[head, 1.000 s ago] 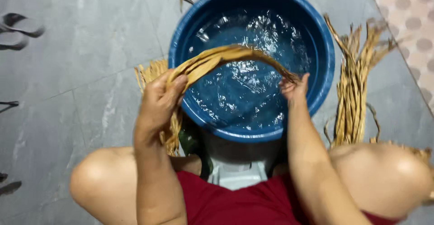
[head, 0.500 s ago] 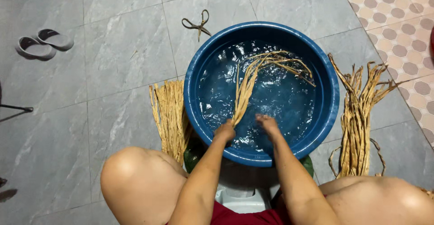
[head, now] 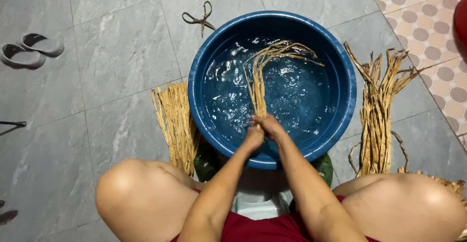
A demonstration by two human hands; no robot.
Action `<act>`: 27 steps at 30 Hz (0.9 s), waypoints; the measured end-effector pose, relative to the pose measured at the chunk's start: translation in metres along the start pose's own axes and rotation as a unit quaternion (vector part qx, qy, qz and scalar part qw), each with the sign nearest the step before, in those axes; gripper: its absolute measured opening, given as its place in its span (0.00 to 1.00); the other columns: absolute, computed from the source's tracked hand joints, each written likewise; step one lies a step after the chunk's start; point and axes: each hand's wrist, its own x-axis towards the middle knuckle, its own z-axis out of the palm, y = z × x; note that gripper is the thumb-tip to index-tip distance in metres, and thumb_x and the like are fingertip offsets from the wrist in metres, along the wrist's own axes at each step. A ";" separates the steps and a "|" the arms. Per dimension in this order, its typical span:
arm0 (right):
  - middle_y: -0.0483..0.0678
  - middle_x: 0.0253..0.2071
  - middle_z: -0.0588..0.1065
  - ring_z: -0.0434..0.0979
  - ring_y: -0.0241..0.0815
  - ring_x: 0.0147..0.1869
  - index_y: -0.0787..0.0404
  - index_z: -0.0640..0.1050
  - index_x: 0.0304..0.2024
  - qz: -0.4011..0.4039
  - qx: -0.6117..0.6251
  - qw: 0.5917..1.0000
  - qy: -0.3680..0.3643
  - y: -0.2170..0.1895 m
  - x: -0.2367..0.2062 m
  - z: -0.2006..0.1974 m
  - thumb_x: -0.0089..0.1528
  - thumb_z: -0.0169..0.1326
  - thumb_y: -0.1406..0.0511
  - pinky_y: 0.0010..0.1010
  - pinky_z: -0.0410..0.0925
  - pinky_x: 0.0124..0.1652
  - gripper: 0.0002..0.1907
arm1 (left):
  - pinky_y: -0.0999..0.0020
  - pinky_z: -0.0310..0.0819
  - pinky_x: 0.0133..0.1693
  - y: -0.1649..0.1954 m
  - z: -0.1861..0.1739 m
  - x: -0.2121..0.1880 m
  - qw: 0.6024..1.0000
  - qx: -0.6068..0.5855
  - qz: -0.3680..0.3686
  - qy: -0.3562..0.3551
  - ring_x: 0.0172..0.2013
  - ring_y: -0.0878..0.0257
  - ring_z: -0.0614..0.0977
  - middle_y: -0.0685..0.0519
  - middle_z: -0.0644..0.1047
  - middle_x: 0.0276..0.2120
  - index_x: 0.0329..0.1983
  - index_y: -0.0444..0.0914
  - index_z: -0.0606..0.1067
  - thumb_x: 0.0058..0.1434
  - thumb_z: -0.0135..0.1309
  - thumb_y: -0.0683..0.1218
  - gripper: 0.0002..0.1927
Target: The person sits on the floor and repeatedly submerges bundles of dried sticks into a blue basin of water, agitates them by hand, and sets them aside on the floor. The process is repeated for multiple bundles throughout the clip.
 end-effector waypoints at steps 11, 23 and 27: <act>0.46 0.22 0.70 0.74 0.46 0.24 0.59 0.71 0.37 -0.043 0.256 0.959 0.117 -0.065 0.021 -0.121 0.62 0.47 0.67 0.37 0.70 0.25 0.02 | 0.66 0.68 0.28 0.132 -0.060 -0.153 0.984 -0.004 0.055 -0.167 0.24 0.67 0.72 0.57 0.74 0.22 0.31 0.37 0.78 0.69 0.49 0.62 0.25; 0.55 0.39 0.77 0.73 0.39 0.26 0.65 0.69 0.60 -0.085 0.280 0.952 -0.088 -0.069 -0.024 -0.012 0.64 0.61 0.42 0.29 0.71 0.26 0.38 | 0.72 0.53 0.16 0.113 -0.140 -0.115 0.986 -0.153 -0.058 -0.023 0.14 0.71 0.64 0.61 0.72 0.18 0.40 0.41 0.81 0.64 0.53 0.54 0.13; 0.56 0.41 0.78 0.84 0.49 0.37 0.65 0.67 0.54 0.027 0.193 0.980 -0.044 -0.031 -0.023 0.055 0.61 0.53 0.65 0.41 0.80 0.40 0.21 | 0.67 0.53 0.16 0.080 -0.086 -0.092 0.982 -0.123 -0.146 -0.014 0.13 0.65 0.63 0.57 0.67 0.14 0.27 0.37 0.77 0.68 0.51 0.59 0.24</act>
